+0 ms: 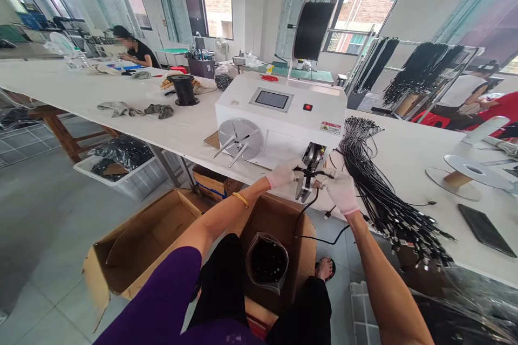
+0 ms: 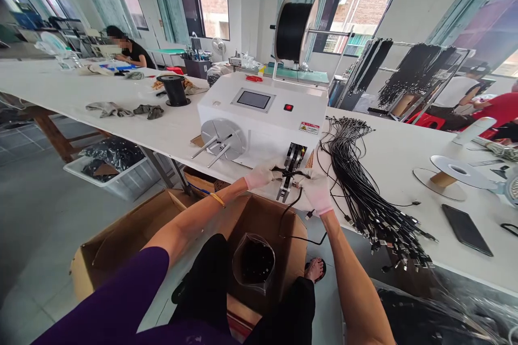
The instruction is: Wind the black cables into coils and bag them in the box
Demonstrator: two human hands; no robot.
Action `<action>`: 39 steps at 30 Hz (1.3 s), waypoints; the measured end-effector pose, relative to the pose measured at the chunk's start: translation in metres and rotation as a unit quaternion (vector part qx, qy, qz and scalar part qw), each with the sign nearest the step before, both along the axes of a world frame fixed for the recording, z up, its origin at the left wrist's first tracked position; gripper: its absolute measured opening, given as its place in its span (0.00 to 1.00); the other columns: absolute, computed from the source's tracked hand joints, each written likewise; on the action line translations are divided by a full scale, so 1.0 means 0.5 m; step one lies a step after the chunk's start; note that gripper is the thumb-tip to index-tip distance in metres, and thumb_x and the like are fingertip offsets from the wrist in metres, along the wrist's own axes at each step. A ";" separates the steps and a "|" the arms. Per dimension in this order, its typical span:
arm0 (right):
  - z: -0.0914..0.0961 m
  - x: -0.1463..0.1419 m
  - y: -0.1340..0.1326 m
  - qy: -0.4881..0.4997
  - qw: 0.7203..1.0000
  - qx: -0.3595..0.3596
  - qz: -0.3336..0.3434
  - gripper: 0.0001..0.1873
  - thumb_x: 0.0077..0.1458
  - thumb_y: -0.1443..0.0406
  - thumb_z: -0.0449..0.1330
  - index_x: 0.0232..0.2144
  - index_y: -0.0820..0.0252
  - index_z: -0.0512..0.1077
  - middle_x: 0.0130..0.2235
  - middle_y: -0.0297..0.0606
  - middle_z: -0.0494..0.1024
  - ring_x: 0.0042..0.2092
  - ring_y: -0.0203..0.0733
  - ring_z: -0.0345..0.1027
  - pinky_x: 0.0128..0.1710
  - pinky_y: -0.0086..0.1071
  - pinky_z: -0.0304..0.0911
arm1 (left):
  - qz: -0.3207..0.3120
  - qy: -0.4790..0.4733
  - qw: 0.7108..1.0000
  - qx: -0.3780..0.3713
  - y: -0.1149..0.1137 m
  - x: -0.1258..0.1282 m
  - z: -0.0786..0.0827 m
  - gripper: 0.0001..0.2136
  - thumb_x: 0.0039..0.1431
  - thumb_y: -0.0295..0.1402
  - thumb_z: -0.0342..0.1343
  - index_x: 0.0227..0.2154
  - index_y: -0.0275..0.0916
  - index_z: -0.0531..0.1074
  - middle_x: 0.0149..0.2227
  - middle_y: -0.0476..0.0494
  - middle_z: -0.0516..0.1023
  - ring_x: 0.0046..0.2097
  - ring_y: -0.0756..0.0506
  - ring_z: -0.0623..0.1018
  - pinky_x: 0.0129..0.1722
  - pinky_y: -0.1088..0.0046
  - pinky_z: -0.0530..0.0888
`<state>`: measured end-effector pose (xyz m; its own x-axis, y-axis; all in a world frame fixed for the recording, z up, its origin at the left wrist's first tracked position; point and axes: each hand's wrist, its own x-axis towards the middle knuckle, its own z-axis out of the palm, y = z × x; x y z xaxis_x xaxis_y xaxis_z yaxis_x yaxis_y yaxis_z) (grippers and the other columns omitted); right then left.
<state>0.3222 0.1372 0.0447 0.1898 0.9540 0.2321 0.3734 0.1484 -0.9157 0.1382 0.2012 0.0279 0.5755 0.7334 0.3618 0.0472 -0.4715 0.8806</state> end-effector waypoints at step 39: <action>-0.031 -0.124 -0.232 -0.021 0.990 -0.026 0.137 0.16 0.48 0.61 0.61 0.40 0.59 0.76 0.38 0.37 0.79 0.34 0.39 0.71 0.36 0.33 0.68 | -0.220 -0.040 0.860 -0.459 -0.211 -0.113 -0.076 0.26 0.55 0.55 0.50 0.34 0.32 0.71 0.32 0.38 0.76 0.32 0.47 0.75 0.33 0.69 0.71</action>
